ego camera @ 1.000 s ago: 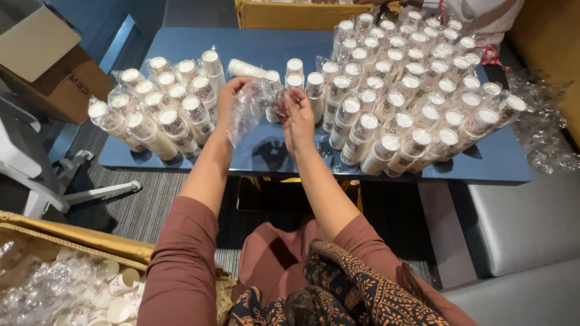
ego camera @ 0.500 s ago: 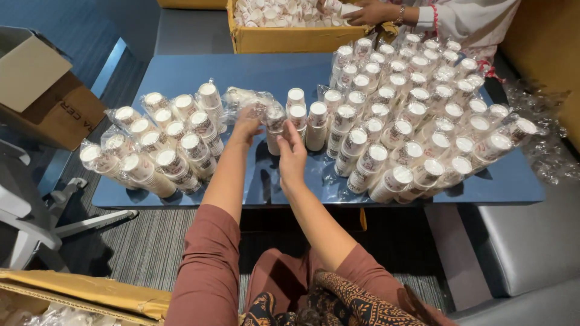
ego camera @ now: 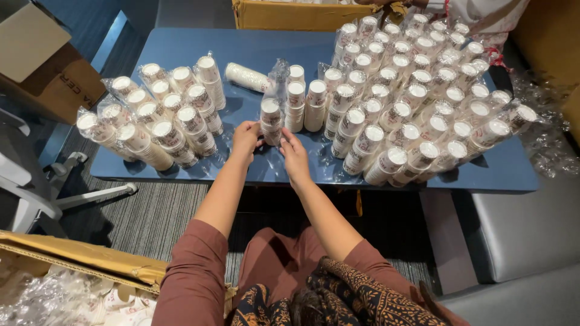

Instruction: The person places stacks of paper cups into a plastic sleeve and then places them into a large cardboard box.

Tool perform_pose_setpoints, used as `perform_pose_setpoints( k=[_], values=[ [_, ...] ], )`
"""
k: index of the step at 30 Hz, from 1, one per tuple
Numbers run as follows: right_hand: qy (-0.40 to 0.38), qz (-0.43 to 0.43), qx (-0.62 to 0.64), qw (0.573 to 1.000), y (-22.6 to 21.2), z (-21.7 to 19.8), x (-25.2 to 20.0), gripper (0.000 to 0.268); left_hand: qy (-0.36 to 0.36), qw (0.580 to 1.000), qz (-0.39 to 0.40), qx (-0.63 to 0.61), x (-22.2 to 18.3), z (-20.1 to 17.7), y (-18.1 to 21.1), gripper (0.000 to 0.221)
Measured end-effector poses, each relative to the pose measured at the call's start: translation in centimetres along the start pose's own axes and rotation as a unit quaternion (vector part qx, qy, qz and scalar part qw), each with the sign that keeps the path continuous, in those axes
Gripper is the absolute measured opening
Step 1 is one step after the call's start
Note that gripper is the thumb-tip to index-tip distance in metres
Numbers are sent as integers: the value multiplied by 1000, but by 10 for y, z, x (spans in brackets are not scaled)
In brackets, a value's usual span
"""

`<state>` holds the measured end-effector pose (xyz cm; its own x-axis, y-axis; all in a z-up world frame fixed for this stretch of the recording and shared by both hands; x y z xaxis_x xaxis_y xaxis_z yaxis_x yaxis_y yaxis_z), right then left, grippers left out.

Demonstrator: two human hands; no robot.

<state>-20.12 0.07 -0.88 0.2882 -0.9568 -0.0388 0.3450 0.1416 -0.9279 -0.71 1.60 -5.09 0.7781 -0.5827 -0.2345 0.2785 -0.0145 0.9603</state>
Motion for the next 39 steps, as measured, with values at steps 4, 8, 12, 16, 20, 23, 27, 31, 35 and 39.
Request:
perform_pose_setpoints(
  k=[4,8,12,16,20,23,27,31,35,39],
  values=[
    [16,65,117,991,33,-16,17,40,-41,996,-18,-72,-10,5,-6,13],
    [51,42,208,976,0,-33,3,34,-142,984,-22,-102,-66,13,14,15],
    [2,-8,230,973,-59,-35,-7,31,-195,962,66,-179,-165,12,98,11],
    [-164,-48,249,953,-149,-20,-73,36,-242,942,106,-209,-229,-1,126,10],
    [-270,-182,-21,945,-187,-2,-133,17,-376,904,62,-194,-287,-9,150,14],
    [-292,-241,-54,924,-203,2,-164,14,-384,912,119,-80,-304,-19,170,13],
    [-231,-365,-202,879,-240,-3,-193,19,-231,806,531,127,-361,-38,231,12],
    [-264,-444,-179,837,-268,2,-223,25,-181,828,515,127,-395,-49,232,15],
    [-381,-176,-91,903,-211,7,-209,11,-99,779,584,206,-409,-54,218,21],
    [-372,-73,9,925,-168,5,-201,27,-4,856,504,112,-397,-70,195,29]
  ],
)
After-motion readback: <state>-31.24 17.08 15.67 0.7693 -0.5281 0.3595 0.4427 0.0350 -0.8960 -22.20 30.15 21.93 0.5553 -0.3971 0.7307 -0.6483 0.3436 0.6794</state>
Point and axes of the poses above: each hand's wrist, its own x-axis towards the middle knuckle, its own z-axis out of the palm, y = z × x, the point moved 8 cm from there along x, towards the middle knuckle, and after that the axes turned 13 degrees about y, right-handed, at the moved point
